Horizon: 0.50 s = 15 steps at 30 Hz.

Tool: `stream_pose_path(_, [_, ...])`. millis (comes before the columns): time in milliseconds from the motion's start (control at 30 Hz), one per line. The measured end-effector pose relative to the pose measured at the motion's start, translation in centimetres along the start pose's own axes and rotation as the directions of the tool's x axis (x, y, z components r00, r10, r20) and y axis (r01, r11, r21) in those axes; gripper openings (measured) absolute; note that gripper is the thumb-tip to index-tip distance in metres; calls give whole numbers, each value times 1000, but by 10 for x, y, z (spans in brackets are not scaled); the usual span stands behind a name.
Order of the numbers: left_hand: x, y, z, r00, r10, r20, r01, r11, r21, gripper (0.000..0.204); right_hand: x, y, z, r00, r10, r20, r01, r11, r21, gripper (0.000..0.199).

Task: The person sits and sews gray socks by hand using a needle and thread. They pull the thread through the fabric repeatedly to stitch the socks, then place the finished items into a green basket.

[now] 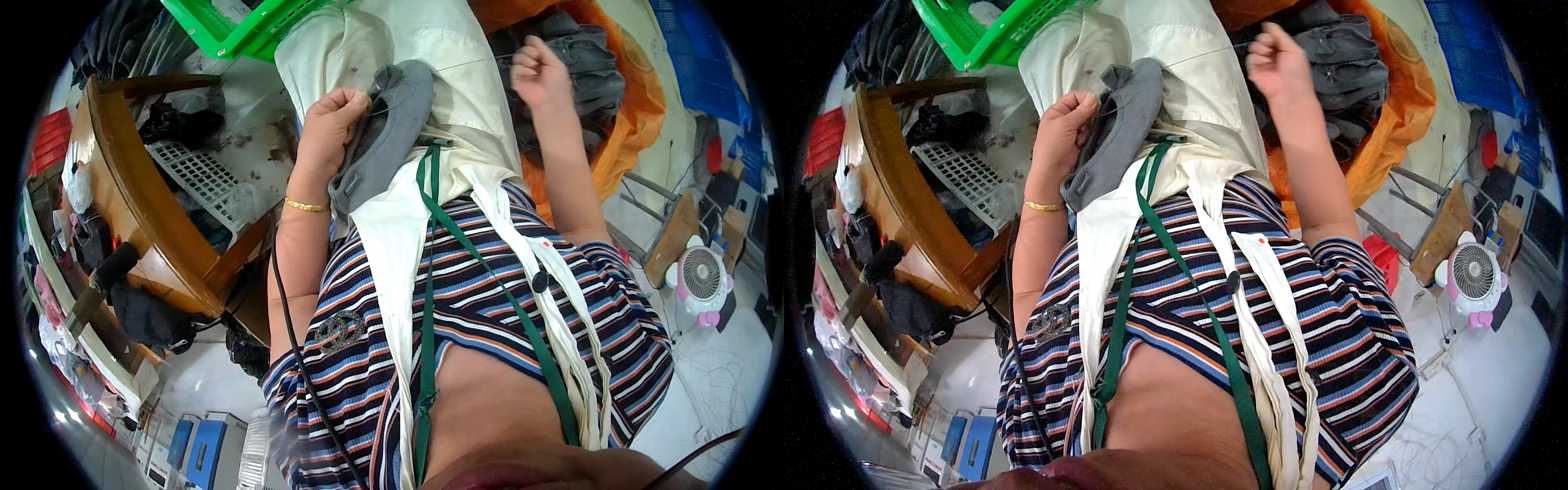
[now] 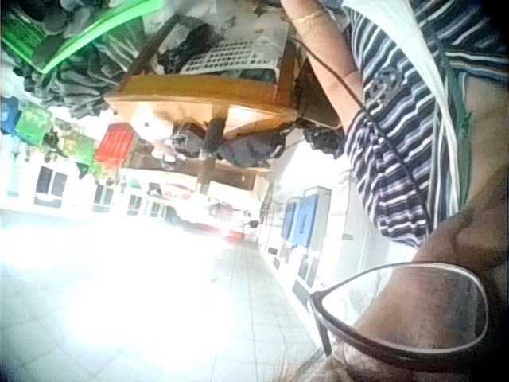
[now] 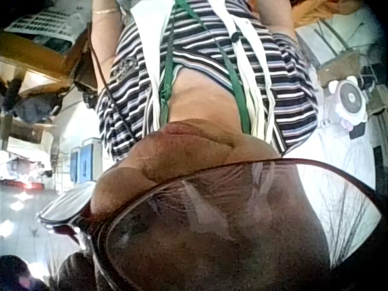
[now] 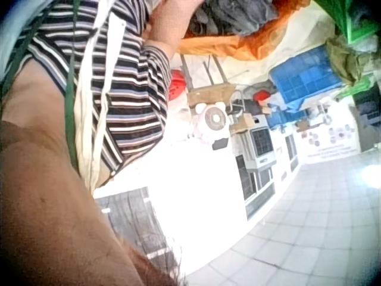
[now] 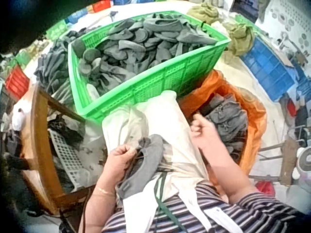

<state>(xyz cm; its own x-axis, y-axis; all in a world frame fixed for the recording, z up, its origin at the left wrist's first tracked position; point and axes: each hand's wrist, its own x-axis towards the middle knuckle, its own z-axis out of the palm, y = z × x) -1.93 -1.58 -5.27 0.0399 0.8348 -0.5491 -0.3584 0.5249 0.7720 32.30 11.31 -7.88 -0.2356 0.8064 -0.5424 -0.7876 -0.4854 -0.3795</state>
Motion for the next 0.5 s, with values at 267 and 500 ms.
stream_pose_path(267, [8, -4, 2, 997, 30, 71, -32, 999, 21, 12, -13, -48, -75, 960, -182, -211, 188, 982, 7, 11])
stream_pose_path(500, [20, 7, 12, 743, 639, 200, -550, 411, 727, 36, -17, -47, -67, 965, -207, -160, 203, 978, -45, 10])
